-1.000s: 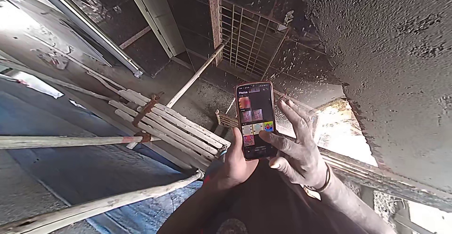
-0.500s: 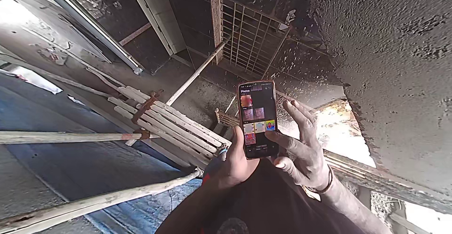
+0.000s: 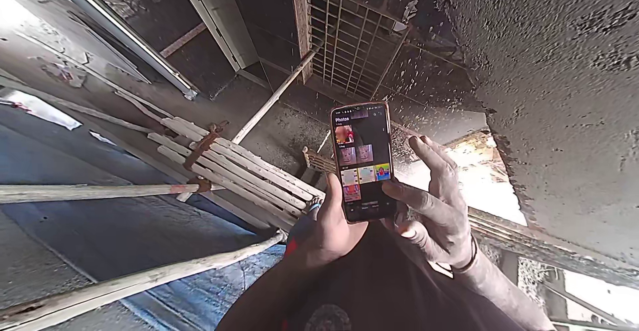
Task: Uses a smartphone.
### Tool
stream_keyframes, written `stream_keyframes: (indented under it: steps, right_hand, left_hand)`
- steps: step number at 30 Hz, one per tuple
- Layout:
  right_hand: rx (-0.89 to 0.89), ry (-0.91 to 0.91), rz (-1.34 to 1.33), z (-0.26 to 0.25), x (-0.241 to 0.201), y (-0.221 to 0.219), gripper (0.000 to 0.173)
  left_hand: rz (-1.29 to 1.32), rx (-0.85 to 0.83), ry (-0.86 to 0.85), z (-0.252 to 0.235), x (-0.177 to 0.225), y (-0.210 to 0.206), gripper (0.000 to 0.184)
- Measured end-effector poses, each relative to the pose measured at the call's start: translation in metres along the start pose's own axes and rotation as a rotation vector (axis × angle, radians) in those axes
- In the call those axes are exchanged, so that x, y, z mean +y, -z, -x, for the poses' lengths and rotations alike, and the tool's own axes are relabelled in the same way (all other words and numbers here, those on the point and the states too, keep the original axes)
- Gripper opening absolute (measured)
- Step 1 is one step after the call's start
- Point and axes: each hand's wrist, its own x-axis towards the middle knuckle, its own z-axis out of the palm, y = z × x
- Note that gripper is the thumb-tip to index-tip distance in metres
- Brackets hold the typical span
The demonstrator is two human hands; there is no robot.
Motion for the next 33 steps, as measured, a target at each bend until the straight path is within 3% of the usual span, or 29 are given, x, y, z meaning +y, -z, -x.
stream_keyframes:
  steps: [12,33]
  right_hand:
    - [-0.097,-0.006,0.143,-0.0057,-0.0032,-0.0033,0.053]
    - [0.036,0.009,0.016,-0.0007,-0.0078,0.0022,0.049]
  left_hand:
    - [-0.034,-0.01,-0.037,-0.0031,-0.0022,-0.0054,0.056]
    - [0.019,-0.013,-0.01,0.0008,0.0037,-0.0045,0.058]
